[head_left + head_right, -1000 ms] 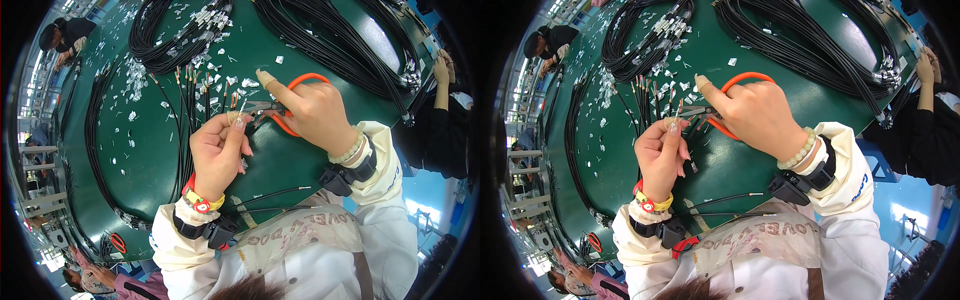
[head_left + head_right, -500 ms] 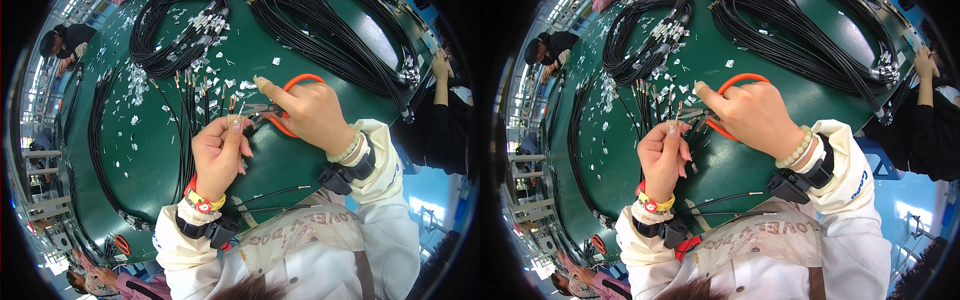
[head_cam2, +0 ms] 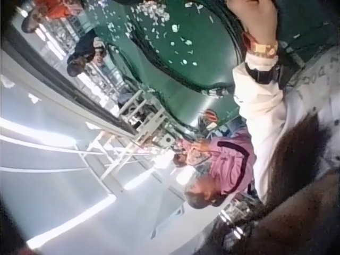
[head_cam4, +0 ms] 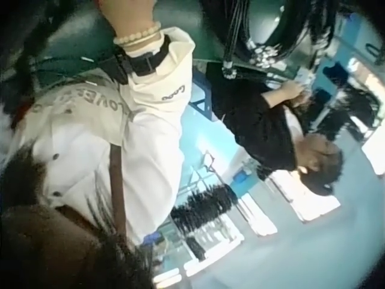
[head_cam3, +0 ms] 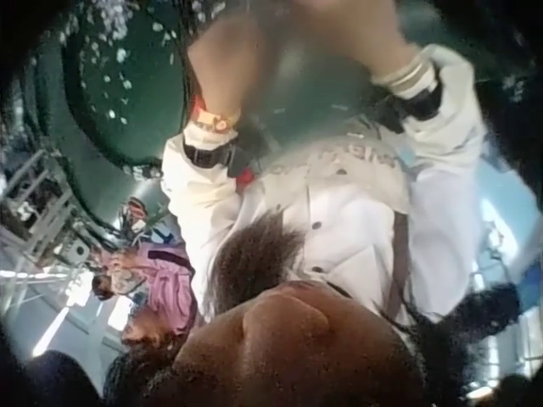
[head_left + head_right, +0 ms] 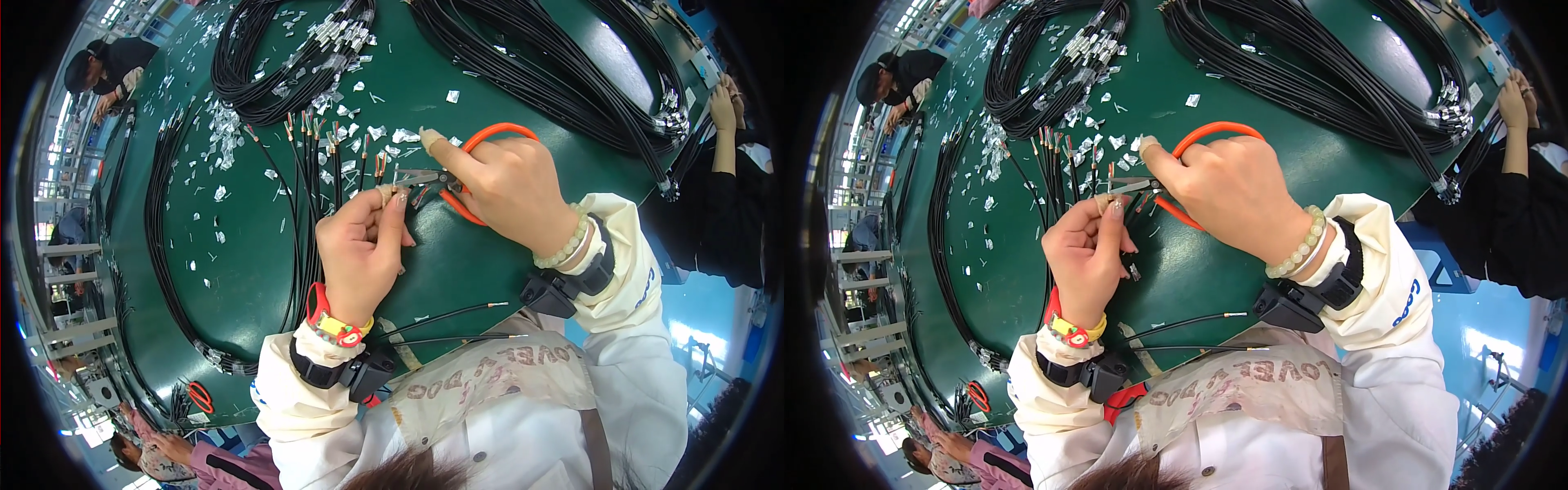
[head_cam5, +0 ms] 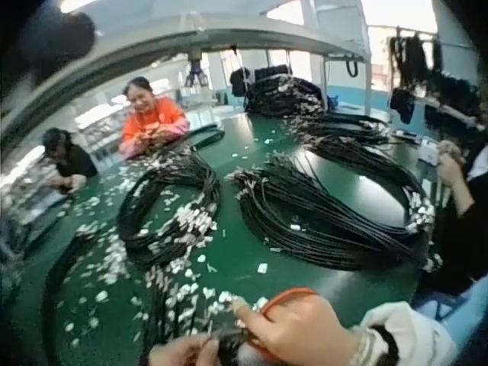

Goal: The person picks up a cable, trims the outer insulation with shears, and peels it away by hand. They then separate the internal wires, trim the ends of each wire with the shears, and set the cable down.

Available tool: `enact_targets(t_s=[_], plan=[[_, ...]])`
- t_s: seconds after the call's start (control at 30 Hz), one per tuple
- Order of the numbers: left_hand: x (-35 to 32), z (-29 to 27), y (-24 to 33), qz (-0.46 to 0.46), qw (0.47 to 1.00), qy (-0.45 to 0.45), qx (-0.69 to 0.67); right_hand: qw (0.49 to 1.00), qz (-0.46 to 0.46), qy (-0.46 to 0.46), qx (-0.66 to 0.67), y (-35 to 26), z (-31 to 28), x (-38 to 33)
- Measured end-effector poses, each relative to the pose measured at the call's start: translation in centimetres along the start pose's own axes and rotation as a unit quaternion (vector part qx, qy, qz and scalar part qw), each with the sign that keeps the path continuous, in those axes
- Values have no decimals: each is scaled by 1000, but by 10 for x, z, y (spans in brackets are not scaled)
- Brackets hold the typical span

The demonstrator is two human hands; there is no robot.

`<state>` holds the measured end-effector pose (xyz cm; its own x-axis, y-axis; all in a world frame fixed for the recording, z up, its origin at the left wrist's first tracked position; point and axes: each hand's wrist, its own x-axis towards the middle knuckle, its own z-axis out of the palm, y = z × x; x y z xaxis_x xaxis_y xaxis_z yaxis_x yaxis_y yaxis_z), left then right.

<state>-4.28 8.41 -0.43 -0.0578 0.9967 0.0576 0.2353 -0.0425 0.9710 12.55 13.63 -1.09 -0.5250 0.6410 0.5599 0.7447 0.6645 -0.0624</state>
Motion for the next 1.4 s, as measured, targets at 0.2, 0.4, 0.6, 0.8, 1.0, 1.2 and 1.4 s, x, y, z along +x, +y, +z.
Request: enact_targets(t_s=[0.2, 0.4, 0.6, 0.8, 1.0, 1.2, 1.4], plan=[[5, -3, -15, 113, 988, 12, 104, 985, 44, -31, 163, -4, 4, 2], [0, -9, -5, 1, 999, 12, -34, 927, 101, -128, 338, -3, -16, 13], [1, -5, -5, 31, 999, -31, -7, 954, 67, -140, 258, 1, 0, 3], [4, 3, -8, 70, 996, -30, 39, 943, 62, -220, 242, 7, -1, 2], [6, 12, -17, 134, 986, -24, 98, 926, 61, -273, 255, 15, -5, -1], [5, 14, -23, 213, 964, 7, 158, 903, 70, -309, 289, 16, -12, 6], [-1, 12, -7, 18, 999, 3, 36, 978, 68, -164, 110, 22, 2, -11]])
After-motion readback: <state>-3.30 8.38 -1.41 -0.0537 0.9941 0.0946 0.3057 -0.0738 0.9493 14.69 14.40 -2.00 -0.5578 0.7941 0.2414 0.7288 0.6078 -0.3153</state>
